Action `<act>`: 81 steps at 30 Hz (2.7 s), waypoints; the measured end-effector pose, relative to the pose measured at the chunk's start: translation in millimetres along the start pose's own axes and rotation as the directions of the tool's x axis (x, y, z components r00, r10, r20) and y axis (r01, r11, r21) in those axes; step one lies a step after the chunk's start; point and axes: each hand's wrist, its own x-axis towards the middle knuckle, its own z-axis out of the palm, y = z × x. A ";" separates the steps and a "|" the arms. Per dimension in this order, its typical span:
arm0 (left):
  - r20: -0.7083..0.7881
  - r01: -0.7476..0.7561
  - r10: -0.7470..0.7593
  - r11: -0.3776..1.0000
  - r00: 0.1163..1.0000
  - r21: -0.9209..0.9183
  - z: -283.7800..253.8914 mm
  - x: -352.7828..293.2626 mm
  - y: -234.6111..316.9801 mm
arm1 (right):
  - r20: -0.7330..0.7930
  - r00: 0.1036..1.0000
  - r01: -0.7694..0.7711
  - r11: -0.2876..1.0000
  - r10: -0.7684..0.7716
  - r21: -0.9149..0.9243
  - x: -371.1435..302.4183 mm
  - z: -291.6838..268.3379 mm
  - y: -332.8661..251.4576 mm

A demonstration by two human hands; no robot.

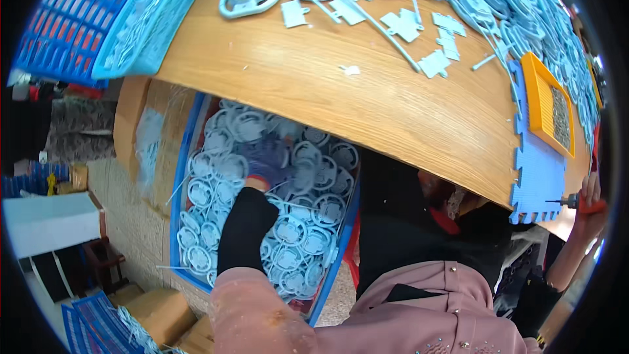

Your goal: Assemble small plastic components using an electric screwdriver.

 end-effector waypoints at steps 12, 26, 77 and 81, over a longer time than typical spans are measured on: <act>-0.251 0.420 -0.561 0.791 0.789 -0.446 -8.6 -102.2 -53.9 | -0.030 0.925 0.371 0.917 -0.379 -0.145 51.0 58.0 8.1; -0.531 -0.478 0.477 0.866 0.700 0.148 -410.5 181.4 398.0 | 0.138 0.924 0.359 0.933 -0.356 0.007 125.8 -8.7 -1.9; -0.408 -0.926 0.866 0.361 0.288 0.112 -369.3 26.7 385.7 | 0.050 0.920 0.378 0.915 -0.388 0.141 221.8 30.6 77.9; -0.376 -0.881 0.813 0.473 0.446 -0.021 -375.8 14.6 384.4 | 0.021 0.928 0.369 0.924 -0.373 0.105 221.4 36.7 81.8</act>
